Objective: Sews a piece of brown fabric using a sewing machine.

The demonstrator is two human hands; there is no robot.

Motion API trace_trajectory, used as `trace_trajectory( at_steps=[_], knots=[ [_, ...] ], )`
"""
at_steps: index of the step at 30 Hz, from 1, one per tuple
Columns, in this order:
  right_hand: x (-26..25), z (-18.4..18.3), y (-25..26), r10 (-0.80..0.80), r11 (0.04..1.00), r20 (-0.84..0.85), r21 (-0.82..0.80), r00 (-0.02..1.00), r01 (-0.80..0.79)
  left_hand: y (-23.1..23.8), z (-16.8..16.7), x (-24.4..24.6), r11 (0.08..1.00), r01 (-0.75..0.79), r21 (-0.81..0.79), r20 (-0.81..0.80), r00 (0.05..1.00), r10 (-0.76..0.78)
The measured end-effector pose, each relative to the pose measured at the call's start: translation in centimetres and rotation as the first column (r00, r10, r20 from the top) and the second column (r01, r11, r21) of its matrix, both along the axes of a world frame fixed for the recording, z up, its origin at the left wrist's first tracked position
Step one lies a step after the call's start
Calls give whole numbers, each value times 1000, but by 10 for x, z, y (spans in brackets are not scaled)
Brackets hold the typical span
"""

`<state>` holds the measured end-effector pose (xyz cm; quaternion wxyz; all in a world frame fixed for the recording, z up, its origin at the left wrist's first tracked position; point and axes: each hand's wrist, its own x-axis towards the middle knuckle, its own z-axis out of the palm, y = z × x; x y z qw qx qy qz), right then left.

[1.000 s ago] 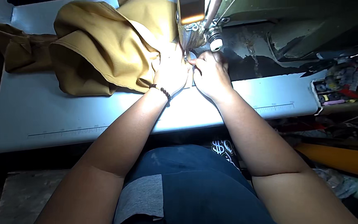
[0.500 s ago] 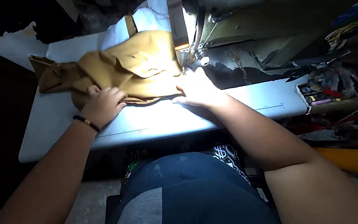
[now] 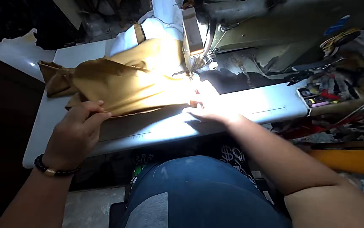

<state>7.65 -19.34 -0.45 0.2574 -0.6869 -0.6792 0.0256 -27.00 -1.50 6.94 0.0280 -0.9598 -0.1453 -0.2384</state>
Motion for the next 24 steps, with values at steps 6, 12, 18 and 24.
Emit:
trace_trajectory(
  at_steps=[6,12,18,24],
  knots=[
    [-37,-23,-21,-172,982,45,-73,984,175,-3,-20,63,986,-140,-86,-180,976,123],
    [-20,5,-17,-12,988,191,-148,982,40,-45,-37,221,920,265,-288,-227,915,-334],
    [12,-2,-48,-65,990,156,-111,986,83,-60,-87,225,858,120,-500,-285,912,-294],
    [18,8,-37,-425,888,-403,-14,811,459,-62,-89,212,856,138,-499,-165,954,-249]
  ],
)
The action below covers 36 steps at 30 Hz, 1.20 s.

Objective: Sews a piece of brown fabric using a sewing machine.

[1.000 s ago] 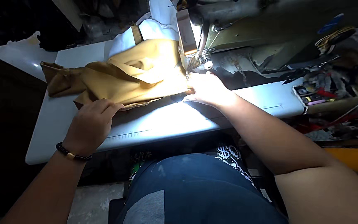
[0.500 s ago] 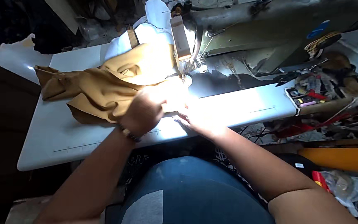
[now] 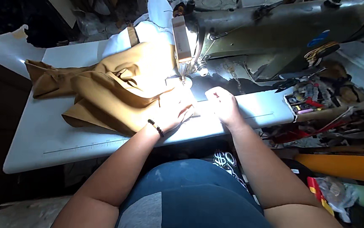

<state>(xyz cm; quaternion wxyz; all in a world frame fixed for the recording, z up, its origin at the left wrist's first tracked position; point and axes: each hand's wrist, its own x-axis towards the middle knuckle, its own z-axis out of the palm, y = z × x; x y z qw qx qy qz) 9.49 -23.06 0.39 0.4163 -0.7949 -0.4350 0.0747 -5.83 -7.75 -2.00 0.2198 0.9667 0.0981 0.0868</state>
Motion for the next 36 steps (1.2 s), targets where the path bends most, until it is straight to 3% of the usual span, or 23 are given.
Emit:
trace_trajectory(
  at_steps=[2,6,9,14,17,20,26,29,32,36],
  knots=[
    [-8,4,7,21,985,-34,-171,999,-27,-1,3,0,1000,-17,-6,-19,1000,16],
    [-19,-4,13,104,965,108,-251,989,-74,-1,4,-1,1000,-1,8,-14,1000,1],
    [-20,-7,14,93,977,124,-205,988,-66,0,-1,0,999,26,33,41,999,-27],
    [-26,-9,16,-1,997,10,-77,1000,2,-1,-8,-1,989,65,130,152,985,-85],
    [-27,-11,12,-57,998,-36,-41,998,55,2,-11,2,972,168,164,123,974,-189],
    [-27,-11,12,-96,994,-59,-49,994,93,2,-6,13,961,173,216,56,980,-189],
    [-23,-3,17,-92,996,48,7,995,92,5,2,42,932,163,325,188,954,-232],
    [-29,-7,12,25,1000,78,-12,997,-24,-5,-8,24,970,97,222,252,955,-153],
    [-30,-14,11,100,995,105,-42,989,-96,-8,-11,-1,996,70,58,137,987,-78],
    [-29,-11,15,123,992,107,-8,987,-123,-6,-11,-12,998,56,3,117,992,-56]
  ],
)
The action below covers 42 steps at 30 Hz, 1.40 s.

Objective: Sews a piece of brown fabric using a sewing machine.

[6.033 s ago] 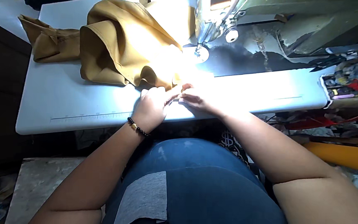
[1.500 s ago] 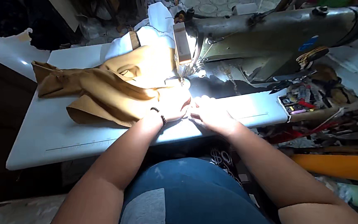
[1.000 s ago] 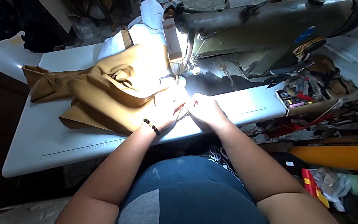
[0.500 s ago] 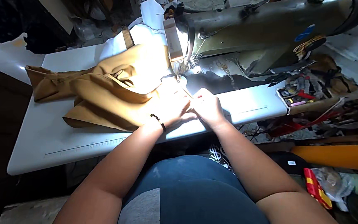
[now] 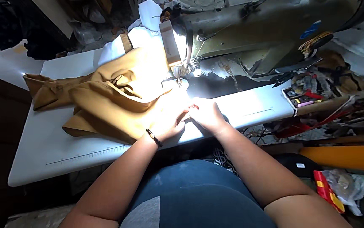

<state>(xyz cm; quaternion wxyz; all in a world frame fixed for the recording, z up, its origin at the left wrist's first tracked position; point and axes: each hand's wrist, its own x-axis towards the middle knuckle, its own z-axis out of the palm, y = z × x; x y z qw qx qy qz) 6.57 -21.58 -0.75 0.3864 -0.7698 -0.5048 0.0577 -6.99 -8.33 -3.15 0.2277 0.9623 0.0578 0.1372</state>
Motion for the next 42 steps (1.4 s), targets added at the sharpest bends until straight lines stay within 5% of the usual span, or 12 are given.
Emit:
trace_trajectory(
  at_steps=[6,16,19,29,34,35,39,42],
  knots=[
    [7,9,-3,144,981,-17,-128,989,-145,4,2,1,994,16,-112,1,1000,-16],
    [14,13,30,76,956,18,-284,997,-67,30,14,26,999,32,-40,60,998,-29],
    [24,10,48,46,945,91,-327,995,-14,45,14,40,999,-39,-20,-29,999,39],
    [39,4,56,-161,960,12,-231,987,159,37,26,53,948,-272,165,-78,955,288],
    [46,-3,51,-54,989,-34,-137,998,49,12,44,6,950,-259,172,-70,959,274],
    [47,-3,52,-48,988,-45,-151,998,40,10,42,-12,948,-265,175,-54,959,278],
    [46,2,56,-99,978,-112,-192,989,76,24,26,-79,876,-423,230,412,858,306],
    [46,0,59,-93,974,-97,-215,991,70,45,25,-122,796,-564,221,511,762,398]
  ],
)
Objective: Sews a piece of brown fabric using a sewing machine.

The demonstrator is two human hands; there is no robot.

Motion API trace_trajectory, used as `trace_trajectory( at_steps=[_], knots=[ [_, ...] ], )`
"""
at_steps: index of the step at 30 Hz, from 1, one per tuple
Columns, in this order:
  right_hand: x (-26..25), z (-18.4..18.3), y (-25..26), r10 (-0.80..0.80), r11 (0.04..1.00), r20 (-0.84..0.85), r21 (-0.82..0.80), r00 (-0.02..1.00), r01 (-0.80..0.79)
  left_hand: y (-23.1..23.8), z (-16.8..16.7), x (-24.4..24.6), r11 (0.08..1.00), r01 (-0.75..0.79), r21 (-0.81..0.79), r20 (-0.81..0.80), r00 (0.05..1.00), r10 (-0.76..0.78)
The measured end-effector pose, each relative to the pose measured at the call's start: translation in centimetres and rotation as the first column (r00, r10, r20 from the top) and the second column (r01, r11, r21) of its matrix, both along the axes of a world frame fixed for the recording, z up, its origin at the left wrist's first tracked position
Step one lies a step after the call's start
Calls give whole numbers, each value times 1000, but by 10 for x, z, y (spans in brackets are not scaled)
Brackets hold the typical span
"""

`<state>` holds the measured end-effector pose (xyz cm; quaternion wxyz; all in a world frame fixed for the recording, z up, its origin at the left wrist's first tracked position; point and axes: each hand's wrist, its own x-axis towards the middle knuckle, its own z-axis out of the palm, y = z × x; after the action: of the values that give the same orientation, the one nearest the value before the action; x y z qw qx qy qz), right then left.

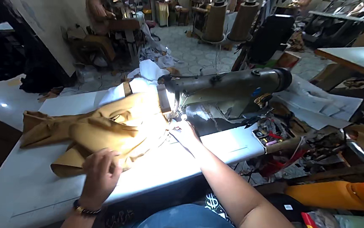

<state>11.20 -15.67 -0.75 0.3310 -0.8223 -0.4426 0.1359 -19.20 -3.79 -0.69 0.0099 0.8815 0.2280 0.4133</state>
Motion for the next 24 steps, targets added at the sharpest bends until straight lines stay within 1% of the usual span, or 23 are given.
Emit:
trace_trajectory(
  at_steps=[4,7,9,12,13,16,18,21,24],
  knots=[
    [-2,1,-3,48,996,23,-80,999,-46,27,-7,-42,989,-131,-64,20,991,133],
    [-5,5,-6,61,994,20,-89,998,-59,39,-25,-53,980,-142,-136,53,987,151],
    [-5,4,-7,51,998,0,-33,999,-51,44,-32,-53,975,-137,-173,46,988,147],
    [-3,-5,-7,20,992,-24,125,1000,-16,43,-32,-51,976,-135,-171,17,990,140],
    [-4,-6,-7,8,992,-14,129,1000,-7,43,-33,-51,975,-138,-176,7,990,142],
    [-7,3,-6,7,999,33,-41,999,-6,42,-34,-49,975,-140,-173,-5,990,142],
    [-7,4,-6,18,998,41,-62,999,-16,41,-35,-47,972,-150,-179,-26,989,148],
    [-6,5,-8,48,998,22,-50,999,-47,34,-32,-43,955,-218,-201,-142,971,192],
    [-3,2,-9,83,996,-7,33,997,-83,29,-12,-36,913,-347,-214,-364,896,256]
  ],
)
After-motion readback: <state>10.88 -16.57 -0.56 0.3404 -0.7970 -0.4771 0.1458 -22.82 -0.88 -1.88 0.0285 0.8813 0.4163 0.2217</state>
